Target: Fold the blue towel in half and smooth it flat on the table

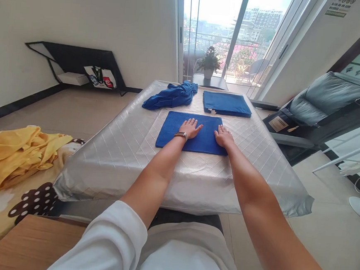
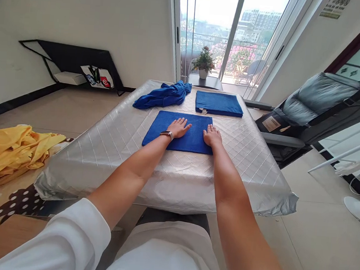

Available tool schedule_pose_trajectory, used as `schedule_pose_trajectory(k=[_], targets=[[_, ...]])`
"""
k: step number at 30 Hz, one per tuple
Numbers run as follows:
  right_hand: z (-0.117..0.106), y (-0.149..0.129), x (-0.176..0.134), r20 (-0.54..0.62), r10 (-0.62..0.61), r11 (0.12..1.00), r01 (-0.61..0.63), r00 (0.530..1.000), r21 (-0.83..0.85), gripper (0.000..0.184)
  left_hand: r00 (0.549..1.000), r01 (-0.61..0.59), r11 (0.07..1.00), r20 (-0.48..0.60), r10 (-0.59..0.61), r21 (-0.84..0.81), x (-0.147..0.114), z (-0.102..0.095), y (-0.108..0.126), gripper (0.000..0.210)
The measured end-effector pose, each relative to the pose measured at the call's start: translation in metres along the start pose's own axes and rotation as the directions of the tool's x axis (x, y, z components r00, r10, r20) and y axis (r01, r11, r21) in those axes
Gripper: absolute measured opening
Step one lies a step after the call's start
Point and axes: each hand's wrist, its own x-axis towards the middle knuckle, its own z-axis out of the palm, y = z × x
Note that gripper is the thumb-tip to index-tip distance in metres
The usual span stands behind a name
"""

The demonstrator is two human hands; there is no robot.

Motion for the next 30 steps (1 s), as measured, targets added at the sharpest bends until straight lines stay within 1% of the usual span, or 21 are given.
schedule_pose_trajectory(k=[4, 6, 8, 10, 17, 22, 23, 25, 27, 28, 30], targets=[[0.001, 0.001, -0.001, -0.010, -0.005, 1.000, 0.005, 1.000, -0.003, 0.066, 0.992, 0.120, 0.993, -0.033, -0.119, 0.019, -0.014, -0.012, -0.059, 0.085], [0.001, 0.001, -0.001, -0.011, -0.002, 1.000, 0.002, 1.000, 0.000, 0.067, 0.983, 0.177, 0.984, -0.043, -0.177, 0.019, -0.022, -0.016, -0.084, 0.085], [0.000, 0.001, -0.001, -0.012, 0.000, 1.000, 0.000, 1.000, 0.004, 0.068, 0.976, 0.215, 0.977, -0.048, -0.215, 0.008, -0.029, -0.019, -0.100, 0.085], [0.000, 0.001, -0.001, -0.014, 0.000, 1.000, 0.001, 1.000, 0.007, 0.068, 0.971, 0.231, 0.973, -0.057, -0.230, -0.004, -0.033, -0.020, -0.107, 0.086], [-0.002, -0.001, -0.004, -0.011, -0.010, 1.000, 0.010, 1.000, -0.014, 0.067, 0.970, 0.233, 0.972, -0.065, -0.233, 0.000, -0.039, -0.020, -0.101, 0.085], [-0.006, -0.001, -0.009, -0.003, -0.028, 0.999, 0.028, 1.000, -0.030, 0.068, 0.978, 0.204, 0.979, -0.046, -0.203, 0.000, -0.054, -0.025, -0.110, 0.084], [-0.007, -0.001, -0.011, -0.013, -0.032, 0.999, 0.031, 0.999, -0.038, 0.068, 0.978, 0.200, 0.980, -0.058, -0.199, 0.003, -0.058, -0.026, -0.112, 0.083], [-0.007, -0.001, -0.018, -0.048, -0.044, 0.997, 0.041, 0.998, -0.058, 0.068, 0.977, 0.179, 0.984, -0.125, -0.175, 0.016, -0.063, -0.029, -0.109, 0.082], [-0.006, -0.001, -0.027, -0.070, -0.060, 0.995, 0.055, 0.996, -0.078, 0.068, 0.976, 0.110, 0.993, -0.190, -0.102, 0.034, -0.064, -0.029, -0.094, 0.080], [-0.004, -0.001, -0.033, -0.071, -0.071, 0.994, 0.065, 0.995, -0.087, 0.068, 0.980, 0.047, 0.998, -0.193, -0.038, 0.041, -0.063, -0.029, -0.080, 0.079], [0.001, -0.001, -0.043, -0.068, -0.091, 0.991, 0.083, 0.994, -0.105, 0.069, 0.981, -0.120, 0.992, -0.149, 0.125, 0.044, -0.058, -0.023, -0.039, 0.074]])
